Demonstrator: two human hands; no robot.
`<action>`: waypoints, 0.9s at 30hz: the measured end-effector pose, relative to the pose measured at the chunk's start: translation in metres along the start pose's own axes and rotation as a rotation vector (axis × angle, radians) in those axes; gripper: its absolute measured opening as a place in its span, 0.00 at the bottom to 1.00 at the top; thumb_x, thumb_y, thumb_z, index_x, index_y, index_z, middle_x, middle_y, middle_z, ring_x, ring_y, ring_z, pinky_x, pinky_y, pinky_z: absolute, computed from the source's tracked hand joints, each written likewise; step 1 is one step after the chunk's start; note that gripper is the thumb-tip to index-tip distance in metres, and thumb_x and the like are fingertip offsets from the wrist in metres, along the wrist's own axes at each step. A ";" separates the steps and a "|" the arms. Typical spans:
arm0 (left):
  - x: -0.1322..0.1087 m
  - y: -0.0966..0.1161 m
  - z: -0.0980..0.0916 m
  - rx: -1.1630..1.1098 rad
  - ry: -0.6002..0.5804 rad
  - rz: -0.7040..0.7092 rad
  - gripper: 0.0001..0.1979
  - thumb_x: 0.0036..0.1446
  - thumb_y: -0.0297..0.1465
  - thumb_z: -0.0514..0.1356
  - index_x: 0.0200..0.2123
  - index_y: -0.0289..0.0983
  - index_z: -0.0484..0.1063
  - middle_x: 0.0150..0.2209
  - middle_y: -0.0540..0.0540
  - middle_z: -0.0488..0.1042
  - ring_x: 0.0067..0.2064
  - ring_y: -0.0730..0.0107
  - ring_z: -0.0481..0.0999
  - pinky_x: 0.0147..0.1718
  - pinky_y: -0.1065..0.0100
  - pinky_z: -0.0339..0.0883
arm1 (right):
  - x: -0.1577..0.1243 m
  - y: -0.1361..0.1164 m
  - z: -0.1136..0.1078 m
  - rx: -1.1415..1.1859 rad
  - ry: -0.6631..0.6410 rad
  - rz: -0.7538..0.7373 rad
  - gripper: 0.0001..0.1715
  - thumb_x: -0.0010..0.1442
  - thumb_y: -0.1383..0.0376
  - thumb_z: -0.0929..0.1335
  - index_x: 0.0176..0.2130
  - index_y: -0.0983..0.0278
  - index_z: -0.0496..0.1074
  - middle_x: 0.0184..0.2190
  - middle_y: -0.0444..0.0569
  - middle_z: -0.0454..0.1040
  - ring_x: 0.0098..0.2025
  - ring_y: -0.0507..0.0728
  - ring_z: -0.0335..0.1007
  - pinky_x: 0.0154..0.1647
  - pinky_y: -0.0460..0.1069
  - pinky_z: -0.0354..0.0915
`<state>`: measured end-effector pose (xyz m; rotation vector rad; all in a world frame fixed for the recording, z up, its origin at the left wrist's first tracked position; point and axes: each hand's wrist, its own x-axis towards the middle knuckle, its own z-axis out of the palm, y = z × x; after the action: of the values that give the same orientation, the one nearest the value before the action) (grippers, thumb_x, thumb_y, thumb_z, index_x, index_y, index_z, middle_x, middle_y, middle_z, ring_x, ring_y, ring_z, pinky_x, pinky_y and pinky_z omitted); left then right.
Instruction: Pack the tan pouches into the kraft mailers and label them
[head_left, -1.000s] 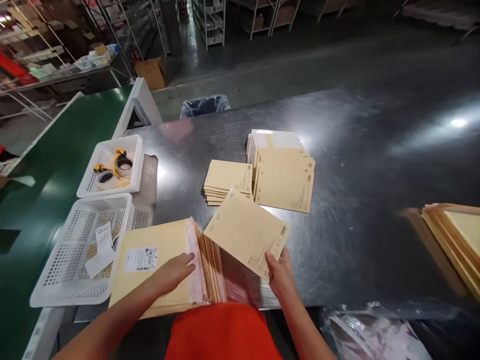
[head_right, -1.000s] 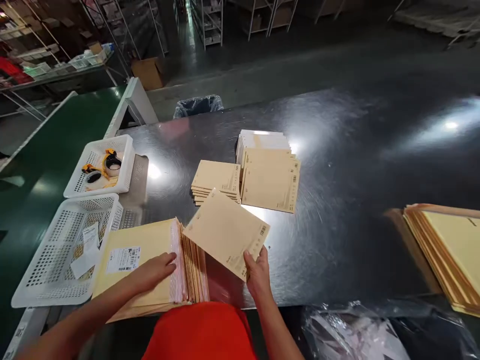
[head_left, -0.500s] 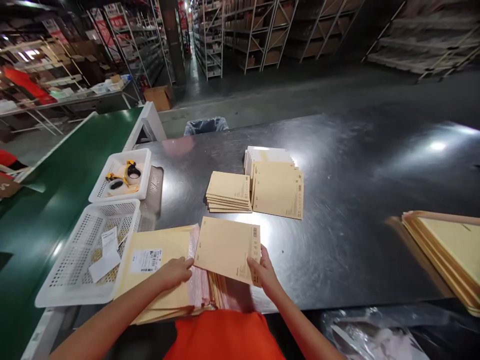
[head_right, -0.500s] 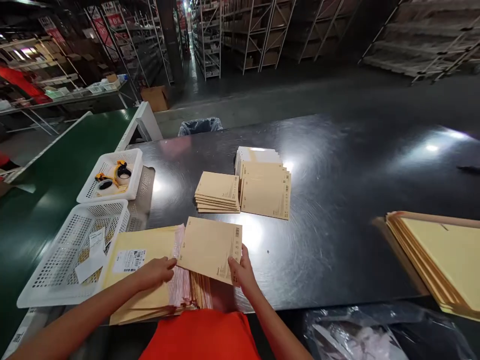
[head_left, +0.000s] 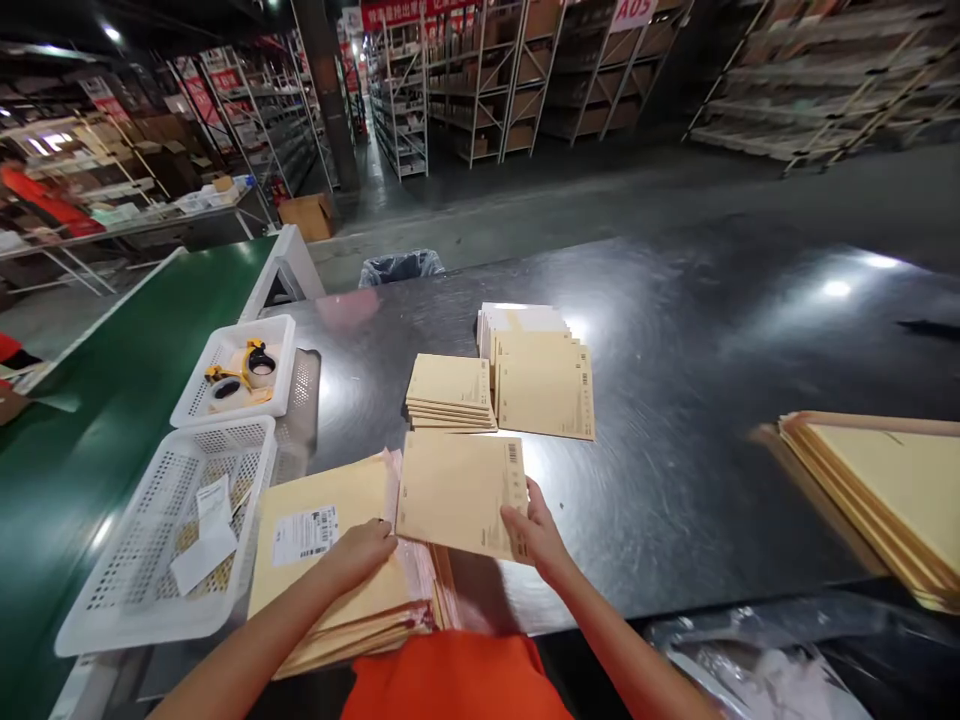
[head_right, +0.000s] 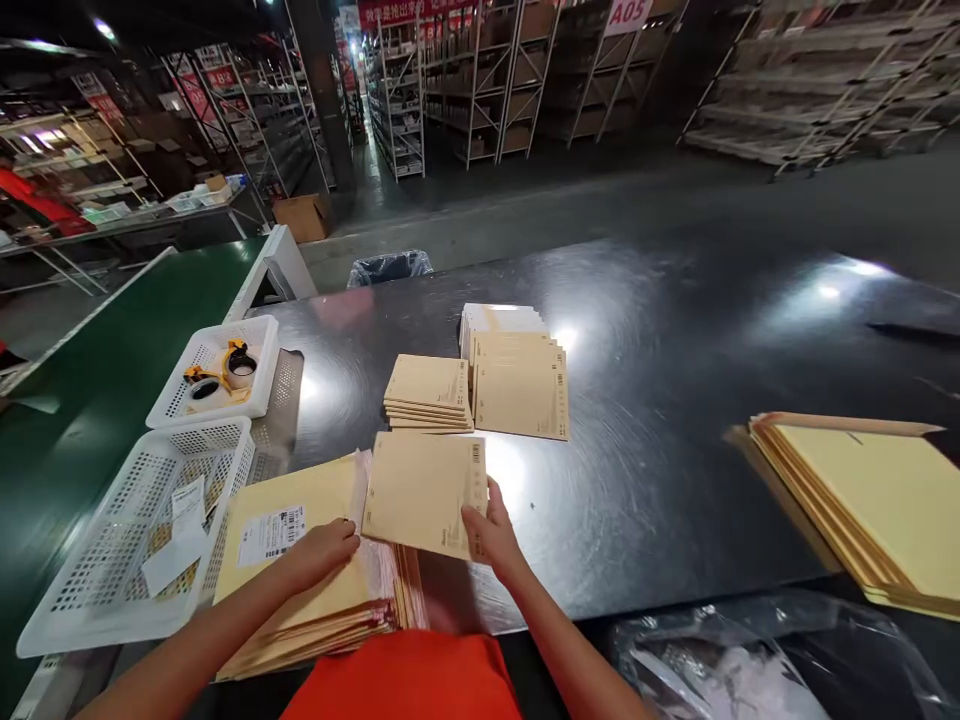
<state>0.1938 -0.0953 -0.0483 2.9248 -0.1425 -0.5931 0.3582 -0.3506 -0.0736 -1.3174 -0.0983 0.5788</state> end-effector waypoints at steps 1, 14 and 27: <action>0.000 0.001 0.000 -0.004 0.005 0.003 0.12 0.60 0.22 0.48 0.41 0.38 0.68 0.44 0.44 0.71 0.47 0.59 0.70 0.41 0.65 0.63 | -0.002 0.001 0.002 -0.023 -0.049 -0.004 0.37 0.44 0.58 0.73 0.52 0.56 0.59 0.44 0.49 0.77 0.43 0.62 0.76 0.42 0.56 0.71; -0.004 0.008 -0.005 -0.110 0.096 0.075 0.08 0.65 0.30 0.50 0.40 0.40 0.69 0.44 0.47 0.70 0.47 0.65 0.67 0.40 0.68 0.60 | 0.024 -0.013 -0.026 -0.062 -0.264 0.348 0.27 0.39 0.64 0.71 0.42 0.59 0.68 0.36 0.47 0.79 0.37 0.63 0.77 0.38 0.57 0.71; 0.009 0.027 -0.009 -0.167 0.091 0.094 0.09 0.64 0.30 0.50 0.36 0.39 0.70 0.41 0.47 0.70 0.43 0.65 0.68 0.37 0.68 0.58 | 0.050 -0.019 0.015 -0.060 -0.540 0.378 0.30 0.37 0.69 0.72 0.44 0.62 0.68 0.38 0.48 0.78 0.40 0.61 0.76 0.41 0.56 0.70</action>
<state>0.2034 -0.1220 -0.0392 2.7603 -0.2077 -0.4342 0.4013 -0.3174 -0.0641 -1.2141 -0.3141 1.2554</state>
